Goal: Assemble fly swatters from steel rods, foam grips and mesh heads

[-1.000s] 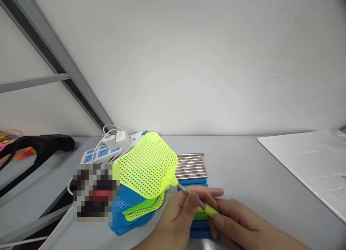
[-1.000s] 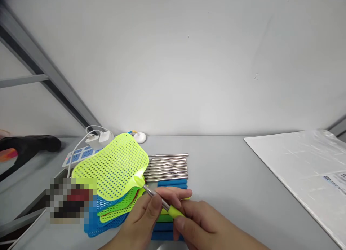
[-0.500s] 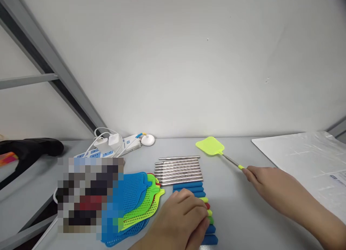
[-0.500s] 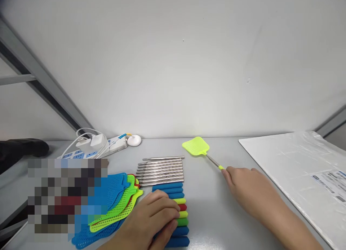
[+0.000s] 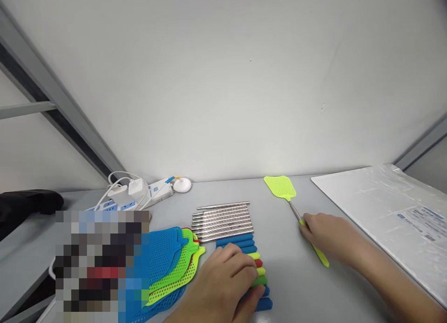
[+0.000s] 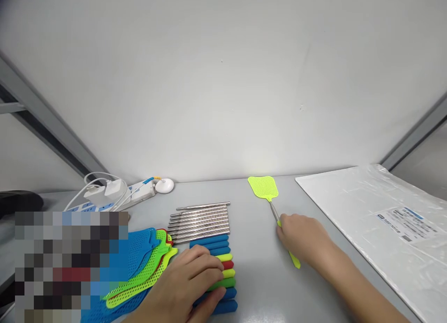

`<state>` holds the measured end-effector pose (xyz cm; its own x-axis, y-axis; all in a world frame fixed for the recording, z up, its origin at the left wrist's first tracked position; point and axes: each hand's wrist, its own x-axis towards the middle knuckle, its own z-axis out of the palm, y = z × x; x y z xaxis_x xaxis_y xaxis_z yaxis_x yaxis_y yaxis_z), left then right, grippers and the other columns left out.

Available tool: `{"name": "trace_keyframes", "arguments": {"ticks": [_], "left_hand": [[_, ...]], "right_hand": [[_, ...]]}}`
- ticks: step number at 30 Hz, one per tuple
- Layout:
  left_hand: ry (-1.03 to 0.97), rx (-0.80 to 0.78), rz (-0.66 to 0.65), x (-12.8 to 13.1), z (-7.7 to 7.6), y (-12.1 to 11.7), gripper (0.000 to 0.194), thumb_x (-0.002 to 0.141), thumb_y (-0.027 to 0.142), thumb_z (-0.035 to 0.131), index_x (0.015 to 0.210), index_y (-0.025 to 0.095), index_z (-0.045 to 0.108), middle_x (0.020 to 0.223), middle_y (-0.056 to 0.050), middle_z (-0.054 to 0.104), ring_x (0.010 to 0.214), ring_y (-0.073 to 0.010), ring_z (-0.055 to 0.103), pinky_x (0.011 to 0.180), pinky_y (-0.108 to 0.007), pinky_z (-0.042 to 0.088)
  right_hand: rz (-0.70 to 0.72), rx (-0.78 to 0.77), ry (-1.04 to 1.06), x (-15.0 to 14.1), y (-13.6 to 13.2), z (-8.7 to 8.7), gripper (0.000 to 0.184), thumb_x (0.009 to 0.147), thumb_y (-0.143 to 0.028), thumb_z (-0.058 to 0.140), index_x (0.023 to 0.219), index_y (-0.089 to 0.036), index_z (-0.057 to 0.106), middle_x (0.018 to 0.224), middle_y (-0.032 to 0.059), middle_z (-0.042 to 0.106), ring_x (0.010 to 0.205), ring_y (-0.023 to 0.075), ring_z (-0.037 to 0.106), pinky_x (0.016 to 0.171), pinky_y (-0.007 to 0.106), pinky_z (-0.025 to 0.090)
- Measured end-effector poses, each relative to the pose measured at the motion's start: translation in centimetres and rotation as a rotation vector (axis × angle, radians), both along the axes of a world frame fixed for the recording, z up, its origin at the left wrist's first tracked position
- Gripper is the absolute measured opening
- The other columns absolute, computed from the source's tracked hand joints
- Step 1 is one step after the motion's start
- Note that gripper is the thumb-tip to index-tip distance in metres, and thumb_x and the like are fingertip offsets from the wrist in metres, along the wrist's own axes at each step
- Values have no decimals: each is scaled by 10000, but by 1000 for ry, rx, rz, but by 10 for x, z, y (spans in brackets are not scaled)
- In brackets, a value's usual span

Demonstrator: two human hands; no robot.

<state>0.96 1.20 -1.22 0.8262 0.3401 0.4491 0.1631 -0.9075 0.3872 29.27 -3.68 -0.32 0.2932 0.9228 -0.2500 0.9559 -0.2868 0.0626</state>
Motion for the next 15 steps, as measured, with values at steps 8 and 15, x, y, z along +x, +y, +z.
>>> {"name": "trace_keyframes", "arguments": {"ticks": [8, 15], "left_hand": [[-8, 23, 11, 0, -3, -2, 73, 865, 204, 612, 937, 199, 615, 934, -16, 698, 813, -190, 554, 667, -317, 429], [40, 43, 20, -1, -5, -3, 62, 880, 248, 605, 863, 191, 587, 897, -4, 690, 795, -184, 540, 653, -315, 403]], "right_hand": [[-18, -28, 38, 2, 4, 2, 354, 947, -354, 336, 686, -217, 531, 696, 75, 646, 619, 242, 614, 522, 322, 271], [-44, -66, 92, 7, 0, 4, 455, 943, -484, 326, 614, -226, 507, 683, 64, 643, 606, 240, 619, 529, 332, 324]]}}
